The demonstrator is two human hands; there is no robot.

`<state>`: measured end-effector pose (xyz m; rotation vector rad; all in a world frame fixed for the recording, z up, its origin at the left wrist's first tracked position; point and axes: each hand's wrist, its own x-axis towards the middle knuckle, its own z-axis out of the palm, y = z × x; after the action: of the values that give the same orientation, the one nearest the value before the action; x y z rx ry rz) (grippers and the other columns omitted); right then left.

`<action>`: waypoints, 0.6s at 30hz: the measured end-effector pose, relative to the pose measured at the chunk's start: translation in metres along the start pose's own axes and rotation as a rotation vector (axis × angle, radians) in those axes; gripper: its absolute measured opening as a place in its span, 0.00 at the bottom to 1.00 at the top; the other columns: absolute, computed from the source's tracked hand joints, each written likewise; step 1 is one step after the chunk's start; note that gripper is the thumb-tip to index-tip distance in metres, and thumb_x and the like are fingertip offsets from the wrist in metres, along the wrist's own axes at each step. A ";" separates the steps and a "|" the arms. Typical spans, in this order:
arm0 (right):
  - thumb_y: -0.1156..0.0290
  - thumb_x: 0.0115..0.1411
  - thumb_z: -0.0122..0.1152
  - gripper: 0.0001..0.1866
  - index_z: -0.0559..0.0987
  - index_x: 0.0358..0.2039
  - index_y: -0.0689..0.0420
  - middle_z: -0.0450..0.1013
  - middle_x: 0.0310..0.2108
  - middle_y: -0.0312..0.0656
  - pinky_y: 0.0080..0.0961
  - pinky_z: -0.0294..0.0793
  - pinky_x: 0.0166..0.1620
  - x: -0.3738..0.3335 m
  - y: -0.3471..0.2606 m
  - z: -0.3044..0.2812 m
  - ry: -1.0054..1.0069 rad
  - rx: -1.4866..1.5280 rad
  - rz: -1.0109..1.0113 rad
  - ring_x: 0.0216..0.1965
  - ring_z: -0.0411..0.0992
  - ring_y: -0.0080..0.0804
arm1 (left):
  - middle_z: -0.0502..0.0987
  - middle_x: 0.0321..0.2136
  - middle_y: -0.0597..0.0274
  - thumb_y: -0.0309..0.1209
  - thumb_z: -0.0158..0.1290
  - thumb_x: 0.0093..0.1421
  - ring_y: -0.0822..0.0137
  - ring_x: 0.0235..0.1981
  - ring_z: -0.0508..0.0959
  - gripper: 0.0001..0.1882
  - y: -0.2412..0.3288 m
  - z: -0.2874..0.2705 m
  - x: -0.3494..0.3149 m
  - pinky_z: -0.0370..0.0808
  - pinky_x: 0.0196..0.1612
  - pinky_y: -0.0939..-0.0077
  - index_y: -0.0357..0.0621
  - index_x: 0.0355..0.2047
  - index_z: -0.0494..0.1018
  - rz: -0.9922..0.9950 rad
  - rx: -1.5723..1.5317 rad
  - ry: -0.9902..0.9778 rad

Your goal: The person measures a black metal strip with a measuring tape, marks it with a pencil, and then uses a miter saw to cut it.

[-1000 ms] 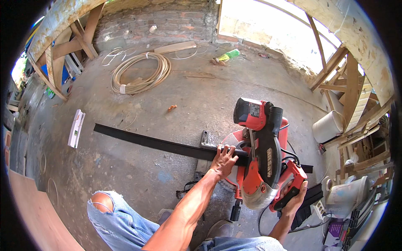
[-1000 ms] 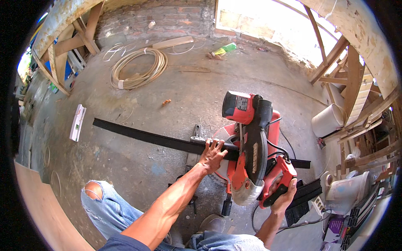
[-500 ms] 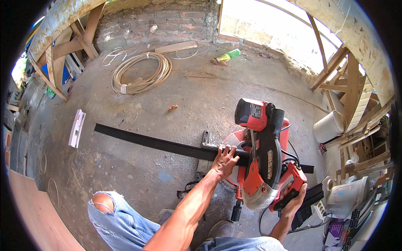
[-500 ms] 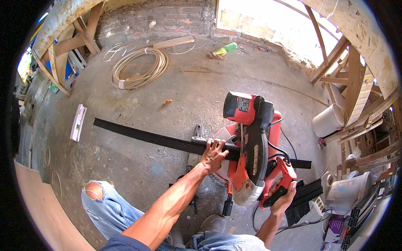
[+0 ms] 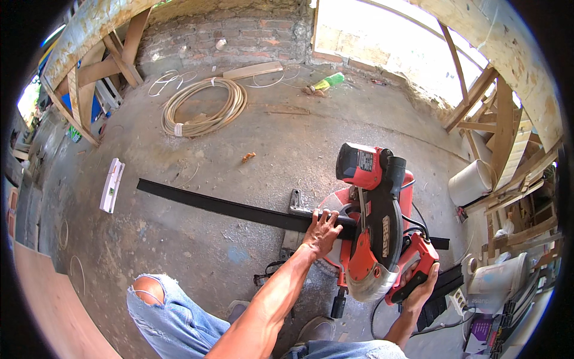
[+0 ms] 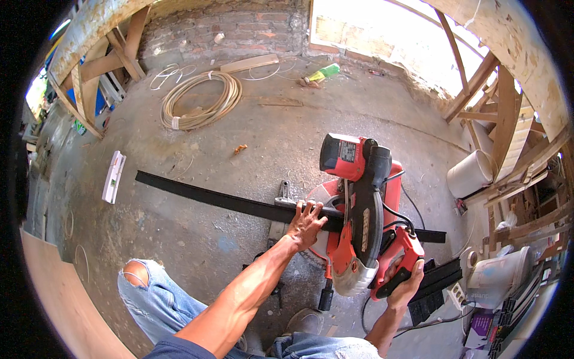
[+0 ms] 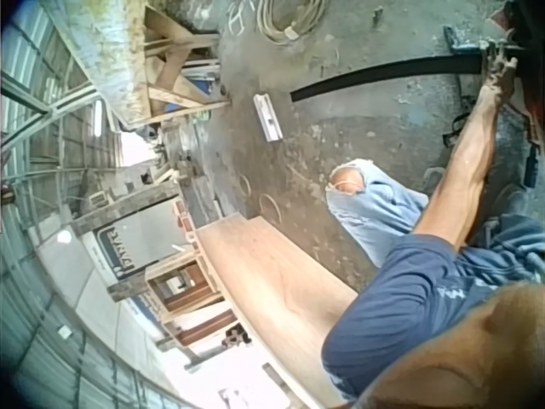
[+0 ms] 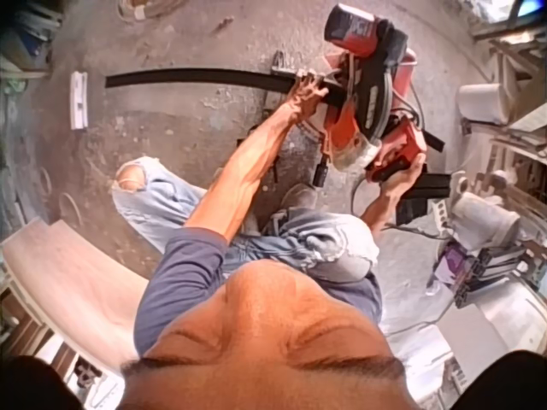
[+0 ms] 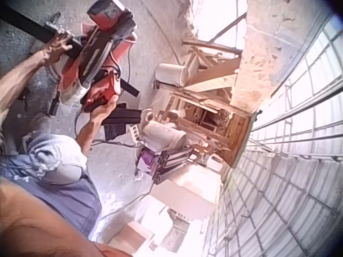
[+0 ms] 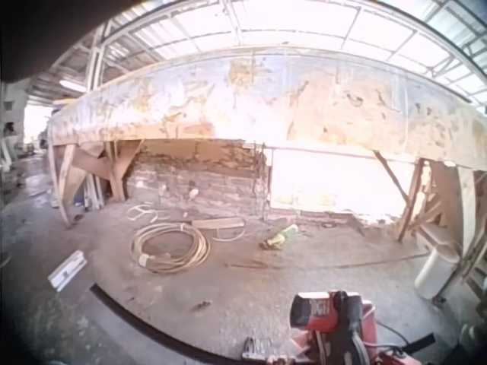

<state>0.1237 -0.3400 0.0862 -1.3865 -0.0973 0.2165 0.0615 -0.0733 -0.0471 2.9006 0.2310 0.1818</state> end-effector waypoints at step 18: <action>0.33 0.67 0.40 0.36 0.73 0.31 0.58 0.65 0.16 0.36 0.22 0.62 0.18 -0.011 0.027 -0.014 0.002 0.035 0.003 0.14 0.63 0.26 | 0.64 0.57 0.53 0.28 0.64 0.42 0.50 0.63 0.59 0.29 -0.002 0.000 -0.003 0.51 0.65 0.43 0.53 0.50 0.78 0.009 -0.006 0.020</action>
<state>0.1134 -0.3513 0.0577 -1.3523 -0.0889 0.2183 0.0584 -0.0719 -0.0478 2.8952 0.2210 0.2127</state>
